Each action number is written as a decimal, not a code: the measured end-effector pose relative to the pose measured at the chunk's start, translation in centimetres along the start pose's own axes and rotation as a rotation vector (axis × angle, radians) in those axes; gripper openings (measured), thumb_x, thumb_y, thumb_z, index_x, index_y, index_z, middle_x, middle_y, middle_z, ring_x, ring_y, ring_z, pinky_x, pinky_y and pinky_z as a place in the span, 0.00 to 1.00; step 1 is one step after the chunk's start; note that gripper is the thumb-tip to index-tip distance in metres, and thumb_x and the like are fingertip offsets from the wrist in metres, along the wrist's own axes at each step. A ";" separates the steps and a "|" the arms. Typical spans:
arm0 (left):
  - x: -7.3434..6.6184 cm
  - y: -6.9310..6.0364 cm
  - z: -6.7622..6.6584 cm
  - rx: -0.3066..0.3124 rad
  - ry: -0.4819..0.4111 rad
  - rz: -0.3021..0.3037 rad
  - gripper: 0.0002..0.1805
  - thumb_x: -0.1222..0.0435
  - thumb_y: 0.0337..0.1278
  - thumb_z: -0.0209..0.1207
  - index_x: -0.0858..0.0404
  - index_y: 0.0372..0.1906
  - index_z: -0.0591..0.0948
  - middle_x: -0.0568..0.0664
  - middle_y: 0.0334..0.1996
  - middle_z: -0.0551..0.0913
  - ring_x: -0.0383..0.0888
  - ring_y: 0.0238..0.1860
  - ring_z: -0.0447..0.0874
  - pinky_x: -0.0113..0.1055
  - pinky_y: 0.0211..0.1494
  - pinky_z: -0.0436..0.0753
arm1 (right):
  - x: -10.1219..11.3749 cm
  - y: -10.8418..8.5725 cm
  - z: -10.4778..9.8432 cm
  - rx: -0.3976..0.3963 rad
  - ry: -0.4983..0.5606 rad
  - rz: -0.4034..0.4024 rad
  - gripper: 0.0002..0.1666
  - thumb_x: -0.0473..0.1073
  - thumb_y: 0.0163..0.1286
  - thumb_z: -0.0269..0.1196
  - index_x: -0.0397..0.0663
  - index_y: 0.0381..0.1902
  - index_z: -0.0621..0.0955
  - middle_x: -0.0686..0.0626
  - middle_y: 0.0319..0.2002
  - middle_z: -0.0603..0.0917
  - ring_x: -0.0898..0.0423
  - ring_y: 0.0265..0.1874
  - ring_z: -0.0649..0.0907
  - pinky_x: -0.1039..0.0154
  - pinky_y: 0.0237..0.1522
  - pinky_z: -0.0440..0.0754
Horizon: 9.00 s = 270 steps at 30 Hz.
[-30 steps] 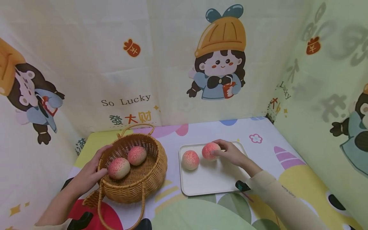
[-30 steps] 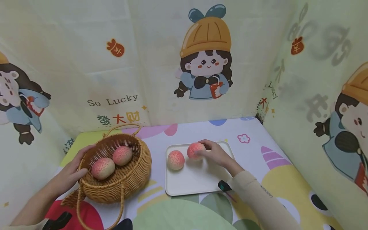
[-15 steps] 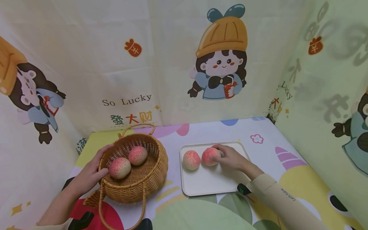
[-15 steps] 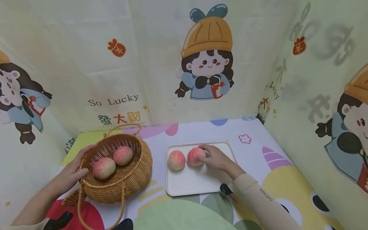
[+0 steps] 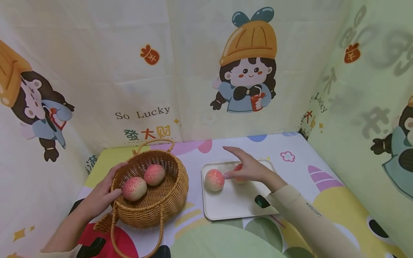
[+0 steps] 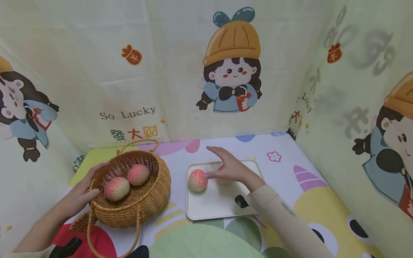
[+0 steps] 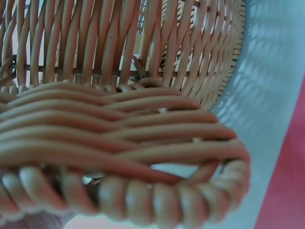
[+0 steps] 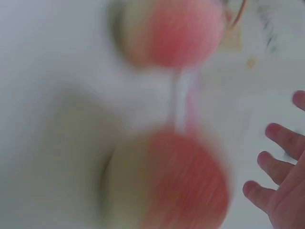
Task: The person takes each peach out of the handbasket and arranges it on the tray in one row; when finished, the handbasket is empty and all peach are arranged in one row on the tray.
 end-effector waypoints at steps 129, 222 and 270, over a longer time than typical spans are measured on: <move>0.5 0.0 0.2 0.009 -0.053 -0.069 0.47 0.74 0.54 0.53 0.53 0.79 0.50 0.67 0.73 0.57 0.78 0.62 0.66 0.65 0.41 0.83 | 12.5 6.9 1.4 0.234 0.522 -0.267 0.37 0.36 0.58 0.68 0.49 0.66 0.73 0.46 0.60 0.77 0.46 0.51 0.83 0.52 0.52 0.83; 0.1 -0.2 0.1 0.005 -0.069 -0.074 0.47 0.74 0.54 0.52 0.52 0.79 0.51 0.66 0.73 0.57 0.76 0.61 0.68 0.61 0.40 0.85 | 14.7 5.8 2.5 0.138 0.155 -0.348 0.62 0.60 0.60 0.73 0.73 0.81 0.47 0.58 0.75 0.62 0.58 0.72 0.65 0.49 0.69 0.66; 0.3 -0.1 0.1 -0.003 -0.029 -0.056 0.47 0.74 0.54 0.53 0.52 0.80 0.51 0.64 0.72 0.59 0.73 0.60 0.70 0.55 0.41 0.86 | 19.1 13.2 15.7 0.367 -0.469 -0.057 0.43 0.61 0.66 0.62 0.52 0.75 0.69 0.54 0.66 0.75 0.56 0.65 0.70 0.66 0.47 0.75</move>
Point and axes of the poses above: each hand's wrist, its own y-axis towards the middle knuckle, its own z-axis out of the palm, x = y × z, the point moved 6 cm from there along y, towards the middle knuckle
